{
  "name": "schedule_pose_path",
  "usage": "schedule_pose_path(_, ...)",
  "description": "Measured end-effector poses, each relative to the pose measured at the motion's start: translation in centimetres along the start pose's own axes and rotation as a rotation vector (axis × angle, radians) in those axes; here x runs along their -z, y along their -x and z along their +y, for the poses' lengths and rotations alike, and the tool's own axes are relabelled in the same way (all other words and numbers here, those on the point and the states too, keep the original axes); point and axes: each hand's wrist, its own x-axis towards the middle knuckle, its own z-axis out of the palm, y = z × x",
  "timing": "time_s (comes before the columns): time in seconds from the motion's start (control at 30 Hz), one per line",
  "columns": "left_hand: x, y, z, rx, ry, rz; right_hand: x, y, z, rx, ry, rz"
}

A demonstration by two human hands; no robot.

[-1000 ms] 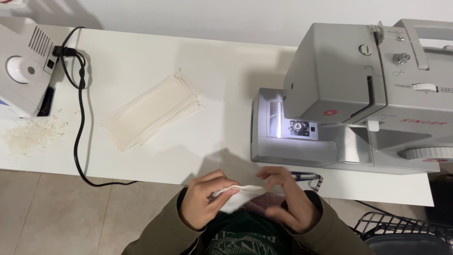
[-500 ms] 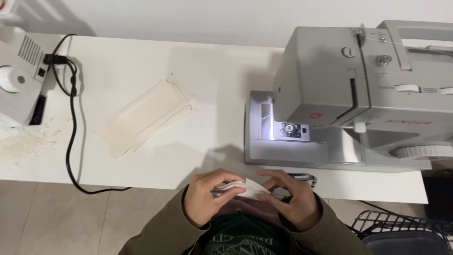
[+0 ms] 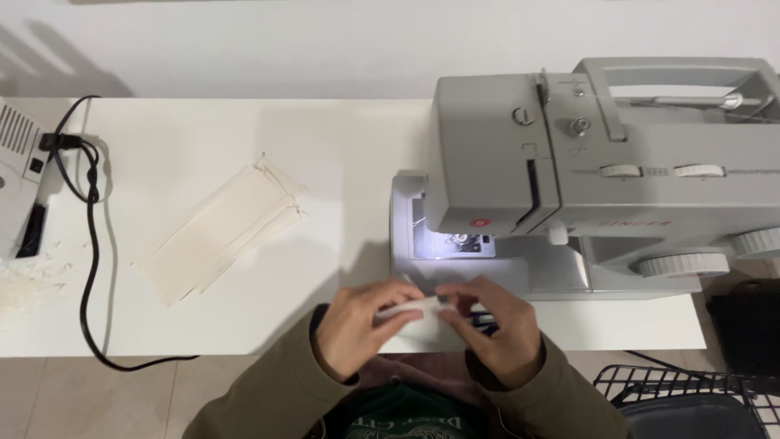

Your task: Sewing a white fabric face mask using a sewing machine and thread snips.

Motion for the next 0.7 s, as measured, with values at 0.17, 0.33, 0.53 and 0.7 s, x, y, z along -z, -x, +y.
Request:
schedule_pose_path(0.17, 0.6, -4.9, -1.1, -0.134, -0.229, 0.144, 1.8, -3.3, 0.3, 0.032, 0.240, 0.208)
schedule_pose_path(0.33, 0.6, -8.2, -1.5, -0.261, -0.447, 0.240, 2.2, -4.2, 2.2, 0.190, 0.465, 0.272)
schedule_pose_path(0.53, 0.2, -10.4, -3.1, -0.336, -0.766, 0.305, 2.7, -4.2, 3.2, 0.304, 0.519, 0.266)
schedule_pose_path(0.7, -0.2, -10.6, -4.1, -0.396, -0.894, 0.286, 3.4, -3.7, 3.7, 0.270, 0.633, 0.210)
